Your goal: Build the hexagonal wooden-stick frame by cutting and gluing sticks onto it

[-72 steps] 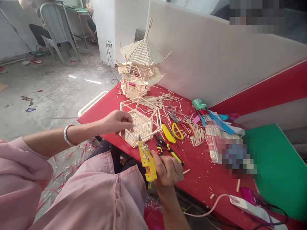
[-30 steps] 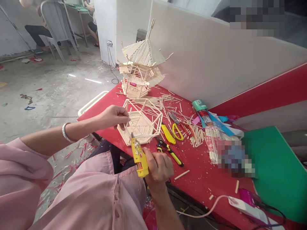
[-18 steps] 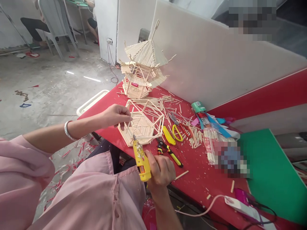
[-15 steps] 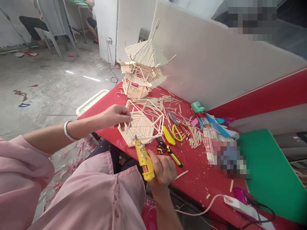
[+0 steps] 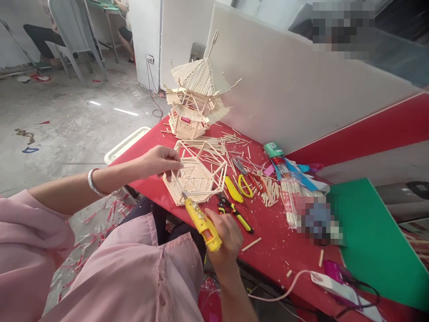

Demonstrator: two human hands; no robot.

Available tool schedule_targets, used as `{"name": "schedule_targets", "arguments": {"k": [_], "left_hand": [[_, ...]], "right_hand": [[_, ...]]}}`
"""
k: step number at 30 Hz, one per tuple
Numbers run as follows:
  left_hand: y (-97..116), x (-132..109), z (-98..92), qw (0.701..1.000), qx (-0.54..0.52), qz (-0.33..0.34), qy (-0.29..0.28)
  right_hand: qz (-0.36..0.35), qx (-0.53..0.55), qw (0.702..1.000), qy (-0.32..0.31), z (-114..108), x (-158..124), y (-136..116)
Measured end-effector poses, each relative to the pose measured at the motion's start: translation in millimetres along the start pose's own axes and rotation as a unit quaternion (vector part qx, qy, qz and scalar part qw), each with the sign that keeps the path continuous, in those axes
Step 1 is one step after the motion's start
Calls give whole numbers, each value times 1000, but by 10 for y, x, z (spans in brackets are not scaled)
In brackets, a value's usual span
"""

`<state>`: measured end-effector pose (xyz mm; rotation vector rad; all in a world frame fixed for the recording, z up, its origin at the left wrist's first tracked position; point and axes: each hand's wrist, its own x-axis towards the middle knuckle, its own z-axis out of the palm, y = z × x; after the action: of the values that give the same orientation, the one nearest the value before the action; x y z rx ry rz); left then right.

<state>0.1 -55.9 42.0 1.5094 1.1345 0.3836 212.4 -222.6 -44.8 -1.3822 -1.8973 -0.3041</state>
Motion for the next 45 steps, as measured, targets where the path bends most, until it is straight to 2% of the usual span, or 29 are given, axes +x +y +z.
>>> {"name": "schedule_targets", "arguments": {"k": [2, 6, 8, 11, 17, 26, 33, 38, 45], "left_hand": [[32, -6, -2, 1000, 15, -12, 3], [162, -28, 17, 997, 74, -27, -10], [242, -27, 47, 991, 122, -39, -25], [343, 0, 106, 981, 182, -46, -49], [421, 94, 185, 973, 214, -55, -68], [379, 217, 215, 968, 224, -60, -101], [416, 266, 260, 967, 218, -93, -91], [431, 275, 287, 968, 203, -114, -93], [473, 215, 294, 972, 192, -108, -83]], "right_hand": [[48, -4, 999, 15, -70, 91, 54], [141, -90, 983, 69, -259, 423, 246], [145, -130, 980, 40, -298, 622, 348], [128, -175, 976, -23, -237, 883, 451], [106, -224, 964, -95, -71, 1161, 420], [52, -261, 958, -110, -103, 1276, 360], [80, -258, 957, -108, -145, 1271, 400], [74, -251, 960, -94, -134, 1255, 441], [69, -250, 962, -89, -93, 1238, 489]]}}
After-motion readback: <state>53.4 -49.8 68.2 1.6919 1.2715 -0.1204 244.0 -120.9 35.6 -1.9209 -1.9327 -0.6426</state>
